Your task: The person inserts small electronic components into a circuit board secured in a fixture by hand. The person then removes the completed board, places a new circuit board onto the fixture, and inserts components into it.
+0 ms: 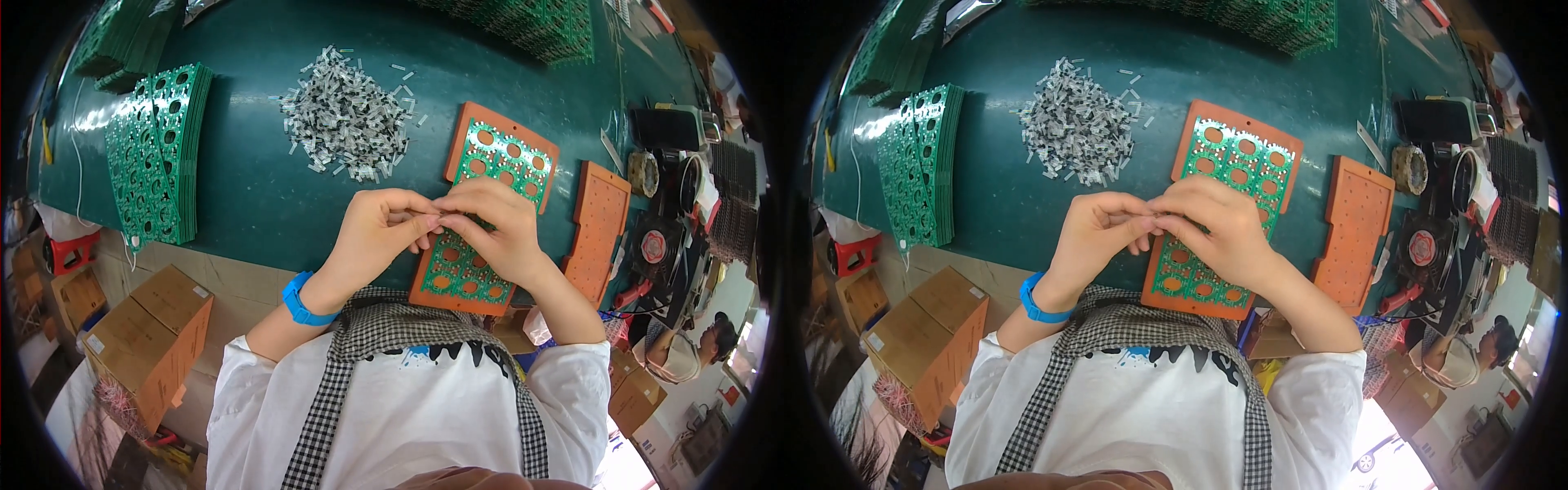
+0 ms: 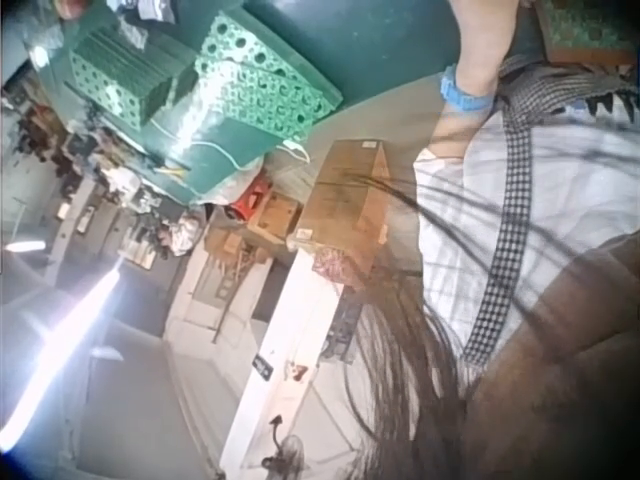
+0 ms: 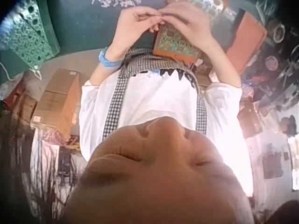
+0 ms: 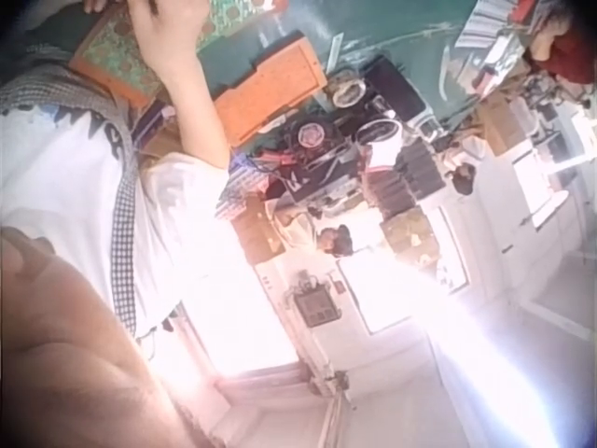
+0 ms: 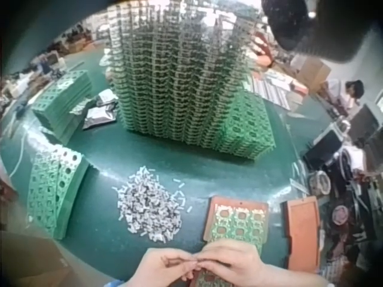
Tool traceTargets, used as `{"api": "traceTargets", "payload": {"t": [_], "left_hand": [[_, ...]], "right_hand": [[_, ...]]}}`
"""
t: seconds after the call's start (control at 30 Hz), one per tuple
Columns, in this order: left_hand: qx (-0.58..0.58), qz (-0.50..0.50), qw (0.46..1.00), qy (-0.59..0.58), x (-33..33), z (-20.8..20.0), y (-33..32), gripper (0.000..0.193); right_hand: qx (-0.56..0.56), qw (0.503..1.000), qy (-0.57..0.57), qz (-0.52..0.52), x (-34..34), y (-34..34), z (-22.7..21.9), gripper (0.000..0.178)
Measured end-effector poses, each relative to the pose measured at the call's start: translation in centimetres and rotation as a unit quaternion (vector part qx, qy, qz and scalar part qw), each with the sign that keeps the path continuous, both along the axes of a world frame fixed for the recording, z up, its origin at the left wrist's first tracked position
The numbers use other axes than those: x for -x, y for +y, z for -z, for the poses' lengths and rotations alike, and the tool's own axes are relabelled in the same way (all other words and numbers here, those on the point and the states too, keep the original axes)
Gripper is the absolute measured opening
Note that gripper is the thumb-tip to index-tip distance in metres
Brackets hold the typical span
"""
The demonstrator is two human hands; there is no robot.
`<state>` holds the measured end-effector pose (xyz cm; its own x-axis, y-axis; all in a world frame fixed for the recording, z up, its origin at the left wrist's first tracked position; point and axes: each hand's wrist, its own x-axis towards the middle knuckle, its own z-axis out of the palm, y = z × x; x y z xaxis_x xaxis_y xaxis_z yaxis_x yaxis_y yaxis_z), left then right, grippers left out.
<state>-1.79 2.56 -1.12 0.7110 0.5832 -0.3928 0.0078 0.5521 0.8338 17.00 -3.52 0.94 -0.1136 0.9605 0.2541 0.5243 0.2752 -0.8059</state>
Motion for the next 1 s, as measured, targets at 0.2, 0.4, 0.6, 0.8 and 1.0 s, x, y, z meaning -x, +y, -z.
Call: {"api": "traceTargets", "payload": {"t": [0.2, 0.4, 0.6, 0.8, 1.0], "left_hand": [[-0.031, -0.001, 0.999, 0.034, -0.5, -0.3, -0.3, 0.015], [-0.049, -0.059, 0.997, -0.001, -0.6, 0.6, -0.4, 0.014], [-0.054, -0.046, 0.997, -0.014, -0.5, 0.8, -0.4, 0.012], [-0.099, -0.063, 0.993, -0.031, -0.5, 1.3, -0.8, 0.017], [-0.051, -0.097, 0.992, -0.062, -0.5, 1.1, -0.8, 0.021]], "right_hand": [[-0.032, 0.995, -0.091, -0.024, -0.9, 0.7, -0.8, 0.012], [0.086, 0.982, -0.117, 0.117, -4.7, 2.3, -0.5, 0.007], [0.047, 0.986, -0.120, 0.109, -4.6, 2.2, 0.4, 0.007], [0.050, 0.987, -0.109, 0.109, -4.6, 2.4, 0.6, 0.007], [-0.014, 0.979, -0.155, 0.134, -4.3, 1.9, 1.6, 0.008]]}}
